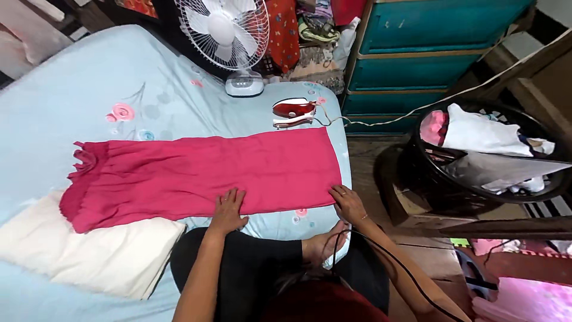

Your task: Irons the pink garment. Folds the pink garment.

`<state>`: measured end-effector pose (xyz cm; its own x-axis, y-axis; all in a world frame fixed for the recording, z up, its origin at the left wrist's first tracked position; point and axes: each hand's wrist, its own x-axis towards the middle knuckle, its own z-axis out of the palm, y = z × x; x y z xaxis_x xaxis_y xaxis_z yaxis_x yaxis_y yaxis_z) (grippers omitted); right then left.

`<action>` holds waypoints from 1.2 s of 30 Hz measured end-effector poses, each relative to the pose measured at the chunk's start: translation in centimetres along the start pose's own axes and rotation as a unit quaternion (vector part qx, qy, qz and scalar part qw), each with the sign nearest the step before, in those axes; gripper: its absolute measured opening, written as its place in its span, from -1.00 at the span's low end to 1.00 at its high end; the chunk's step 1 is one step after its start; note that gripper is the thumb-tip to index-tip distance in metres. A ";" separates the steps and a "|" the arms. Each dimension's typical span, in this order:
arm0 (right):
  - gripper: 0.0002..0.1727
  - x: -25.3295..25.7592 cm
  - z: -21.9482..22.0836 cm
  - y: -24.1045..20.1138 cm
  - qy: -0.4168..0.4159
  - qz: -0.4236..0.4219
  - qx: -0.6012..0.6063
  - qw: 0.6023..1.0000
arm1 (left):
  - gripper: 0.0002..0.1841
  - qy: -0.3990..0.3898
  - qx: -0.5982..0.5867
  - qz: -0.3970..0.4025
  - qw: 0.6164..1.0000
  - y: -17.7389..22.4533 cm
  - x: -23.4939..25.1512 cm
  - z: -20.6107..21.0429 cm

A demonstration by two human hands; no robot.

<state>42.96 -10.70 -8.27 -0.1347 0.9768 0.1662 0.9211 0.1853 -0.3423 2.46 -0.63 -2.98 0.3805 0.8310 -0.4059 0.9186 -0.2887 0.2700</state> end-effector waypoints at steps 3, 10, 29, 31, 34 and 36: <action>-0.57 0.1 0.0 0.3 0.017 -0.008 0.013 1.000 | 0.05 -0.006 0.003 -0.002 1.000 0.0 0.0 0.0; -0.65 2.1 -2.4 -0.3 0.102 0.038 0.122 0.987 | 0.02 -0.002 0.007 -0.008 1.000 -0.1 0.3 -0.3; -0.73 5.3 -24.9 -1.0 0.412 -0.040 0.196 0.889 | -0.63 0.342 -0.167 -0.310 0.871 -12.0 -3.7 -8.7; -0.72 4.1 -24.7 -1.4 0.411 -0.034 0.197 0.890 | -0.66 0.416 -0.176 -0.279 0.847 -13.6 -5.5 -10.3; -0.67 1.4 -24.2 -2.0 0.399 -0.030 0.216 0.890 | -0.68 0.498 -0.157 -0.229 0.821 -16.5 -9.4 -13.0; -0.67 -0.4 -24.0 -2.1 0.385 -0.037 0.222 0.895 | -0.63 0.529 -0.154 -0.200 0.810 -19.8 -12.5 -14.1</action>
<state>49.82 -14.08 14.63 0.2598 0.6276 0.7339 0.6610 0.4385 -0.6090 -22.00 1.43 9.08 -0.3950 0.8188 0.4166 0.8135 0.1011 0.5727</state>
